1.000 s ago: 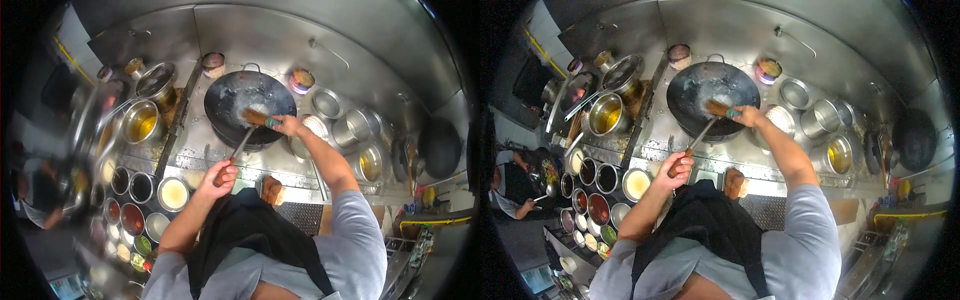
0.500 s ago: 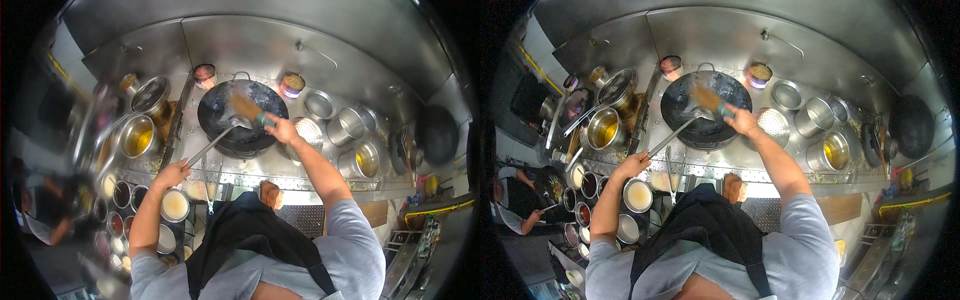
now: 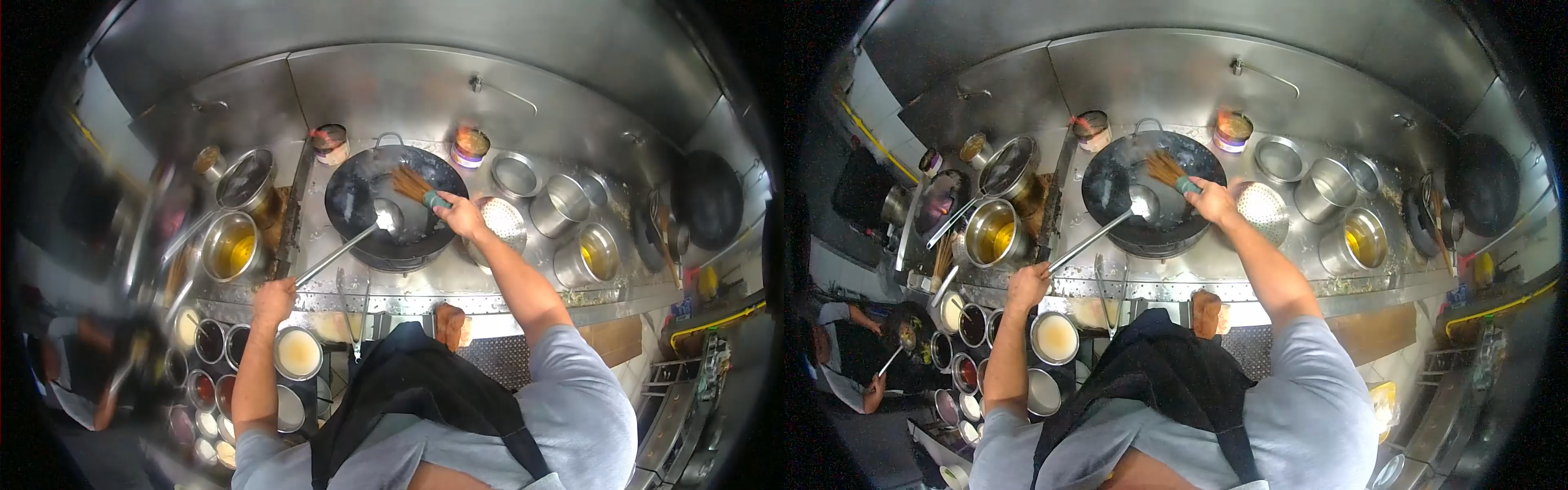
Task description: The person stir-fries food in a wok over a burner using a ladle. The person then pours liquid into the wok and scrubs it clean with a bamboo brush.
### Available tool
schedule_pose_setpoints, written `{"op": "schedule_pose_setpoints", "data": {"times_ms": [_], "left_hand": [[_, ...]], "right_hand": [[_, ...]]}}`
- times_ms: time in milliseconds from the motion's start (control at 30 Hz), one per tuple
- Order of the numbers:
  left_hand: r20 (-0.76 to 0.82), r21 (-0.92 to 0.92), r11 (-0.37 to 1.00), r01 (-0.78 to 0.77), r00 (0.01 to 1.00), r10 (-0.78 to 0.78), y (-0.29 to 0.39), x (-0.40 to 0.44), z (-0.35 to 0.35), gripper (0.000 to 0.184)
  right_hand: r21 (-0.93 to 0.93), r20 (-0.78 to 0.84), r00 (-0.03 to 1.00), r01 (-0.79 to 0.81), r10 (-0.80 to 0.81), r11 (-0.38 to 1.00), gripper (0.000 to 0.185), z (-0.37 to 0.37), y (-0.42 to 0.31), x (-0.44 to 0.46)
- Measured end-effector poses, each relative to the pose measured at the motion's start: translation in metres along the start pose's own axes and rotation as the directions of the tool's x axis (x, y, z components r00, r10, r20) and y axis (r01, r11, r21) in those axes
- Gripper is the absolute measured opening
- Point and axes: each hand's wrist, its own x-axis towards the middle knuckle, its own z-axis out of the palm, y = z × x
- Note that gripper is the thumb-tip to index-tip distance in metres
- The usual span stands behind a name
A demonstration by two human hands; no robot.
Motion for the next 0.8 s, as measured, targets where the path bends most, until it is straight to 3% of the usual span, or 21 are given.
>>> {"op": "schedule_pose_setpoints", "data": {"times_ms": [33, 67, 133, 167, 200, 267, 400, 433, 500, 533, 567, 600, 667, 700, 800], "left_hand": [[0.041, 0.009, 1.0, 0.03, 0.999, -0.03, 0.01, 0.002, -0.007, 0.029], [0.084, 0.016, 0.998, 0.061, 0.995, -0.062, 0.021, 0.003, -0.014, 0.029], [0.047, 0.008, 0.999, 0.052, 0.998, -0.052, 0.029, 0.008, -0.017, 0.026], [0.031, 0.043, 0.998, 0.038, 0.999, -0.04, 0.027, 0.012, -0.013, 0.025], [0.006, 0.081, 0.996, 0.022, 1.0, -0.023, 0.025, 0.017, -0.011, 0.024], [-0.062, 0.1, 0.995, 0.0, 0.998, 0.007, 0.022, 0.02, -0.01, 0.021], [-0.173, 0.189, 0.978, -0.09, 0.977, 0.124, 0.012, 0.011, -0.002, 0.018], [-0.197, 0.216, 0.971, -0.106, 0.969, 0.15, 0.013, 0.006, -0.004, 0.019], [-0.23, 0.252, 0.959, -0.127, 0.955, 0.187, 0.013, 0.003, -0.007, 0.019], [-0.235, 0.237, 0.961, -0.144, 0.951, 0.2, 0.01, 0.0, -0.006, 0.019], [-0.251, 0.214, 0.965, -0.154, 0.946, 0.207, 0.008, 0.001, -0.002, 0.019], [-0.258, 0.213, 0.965, -0.153, 0.944, 0.207, 0.005, 0.002, 0.003, 0.019], [-0.137, -0.037, 0.997, -0.075, 0.988, 0.069, -0.005, 0.0, 0.018, 0.022], [-0.094, -0.088, 0.996, -0.015, 0.996, 0.006, -0.001, -0.002, 0.02, 0.027], [0.025, -0.305, 0.946, 0.108, 0.994, -0.105, 0.008, -0.014, 0.019, 0.032]], "right_hand": [[0.112, -0.013, 1.0, 0.029, -0.028, 0.993, 0.055, 0.004, -0.004, -0.007], [0.106, -0.011, 1.0, 0.029, -0.028, 0.994, 0.055, 0.008, -0.006, -0.015], [-0.029, -0.012, 0.966, 0.259, -0.26, 0.965, 0.054, 0.012, -0.019, -0.032], [-0.236, 0.084, 0.991, 0.125, -0.108, 0.964, 0.052, 0.008, -0.031, -0.034], [-0.237, 0.075, 0.991, 0.121, -0.106, 0.964, 0.052, 0.008, -0.027, -0.028], [-0.188, -0.035, 0.997, -0.08, 0.075, 0.979, 0.05, 0.008, -0.02, -0.004], [0.12, -0.042, 0.999, -0.024, 0.029, 0.992, 0.052, -0.013, -0.057, -0.04], [0.123, -0.109, 0.992, 0.078, -0.064, 0.989, 0.053, 0.003, -0.037, -0.032], [0.062, -0.057, 0.998, -0.005, 0.008, 0.998, 0.053, 0.013, -0.001, -0.006], [-0.004, -0.003, 0.997, -0.081, 0.081, 0.997, 0.053, 0.01, -0.002, -0.006], [-0.174, -0.066, 0.997, -0.06, 0.049, 0.983, 0.055, -0.001, -0.004, -0.003], [-0.176, -0.07, 0.997, -0.055, 0.044, 0.983, 0.055, -0.007, -0.009, -0.003], [0.139, -0.055, 0.991, -0.111, 0.119, 0.984, 0.055, -0.012, -0.015, -0.011], [0.228, -0.125, 0.989, -0.048, 0.078, 0.973, 0.055, -0.013, -0.027, -0.024], [0.222, -0.19, 0.982, 0.032, 0.011, 0.975, 0.055, -0.001, -0.015, -0.039]]}}
